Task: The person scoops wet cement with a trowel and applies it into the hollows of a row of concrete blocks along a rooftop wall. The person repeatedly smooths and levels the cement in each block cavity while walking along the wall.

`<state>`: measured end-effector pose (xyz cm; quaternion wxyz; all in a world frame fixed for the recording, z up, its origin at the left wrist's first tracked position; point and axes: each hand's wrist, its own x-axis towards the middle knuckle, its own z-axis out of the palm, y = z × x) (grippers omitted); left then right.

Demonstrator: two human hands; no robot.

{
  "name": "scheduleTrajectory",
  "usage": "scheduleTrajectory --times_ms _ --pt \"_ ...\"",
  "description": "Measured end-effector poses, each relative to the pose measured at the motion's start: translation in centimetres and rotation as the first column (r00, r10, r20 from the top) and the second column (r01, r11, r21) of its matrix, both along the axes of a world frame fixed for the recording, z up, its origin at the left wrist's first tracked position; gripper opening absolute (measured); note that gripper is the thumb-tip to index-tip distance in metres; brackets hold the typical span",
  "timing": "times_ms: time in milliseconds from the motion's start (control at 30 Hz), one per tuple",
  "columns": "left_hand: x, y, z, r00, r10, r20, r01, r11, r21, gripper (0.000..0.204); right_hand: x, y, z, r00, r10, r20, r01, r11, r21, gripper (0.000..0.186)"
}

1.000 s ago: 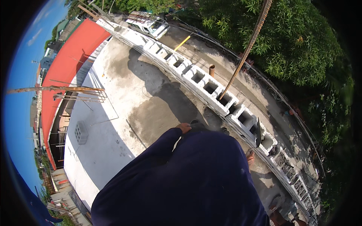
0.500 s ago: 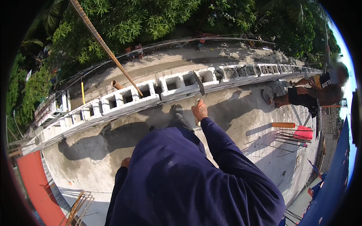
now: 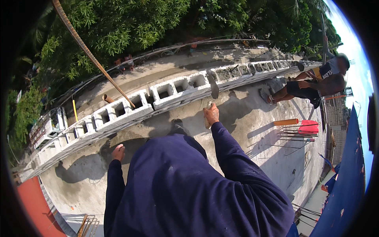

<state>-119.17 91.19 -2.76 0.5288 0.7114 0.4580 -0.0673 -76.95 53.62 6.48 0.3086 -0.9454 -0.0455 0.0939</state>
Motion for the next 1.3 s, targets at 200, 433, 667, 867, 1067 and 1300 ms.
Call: scheduleTrajectory --times_ms 200,433,667,867,1067,1300 --pt "1.7 -5.5 -1.6 0.924 -0.278 -0.264 0.285 0.958 -0.012 0.039 3.7 -2.5 1.5 0.999 0.037 -0.039 -0.038 0.999 -0.027 0.034" --pt "-0.1 -11.6 -3.1 0.973 0.029 -0.228 -0.099 0.949 -0.301 0.041 0.6 -1.0 3.6 0.956 0.249 -0.157 -0.286 0.910 -0.300 0.026" --pt "5.9 -13.0 -1.1 0.963 -0.086 -0.255 0.060 0.992 -0.107 0.046 3.0 -2.8 7.7 0.883 0.438 -0.170 -0.469 0.797 -0.382 0.028" --pt "12.4 -13.9 3.0 0.974 -0.155 -0.168 0.157 0.988 -0.001 0.047 6.8 -4.9 8.1 0.760 0.627 -0.172 -0.648 0.712 -0.270 0.027" --pt "14.3 -17.2 4.2 0.986 -0.078 -0.148 0.069 0.996 -0.062 0.048 7.7 -4.1 6.9 0.731 0.665 -0.150 -0.681 0.704 -0.201 0.042" --pt "12.4 -18.6 3.3 0.981 -0.022 -0.190 0.008 0.997 -0.077 0.047 7.8 -2.7 5.6 0.780 0.574 -0.250 -0.610 0.787 -0.096 0.050"
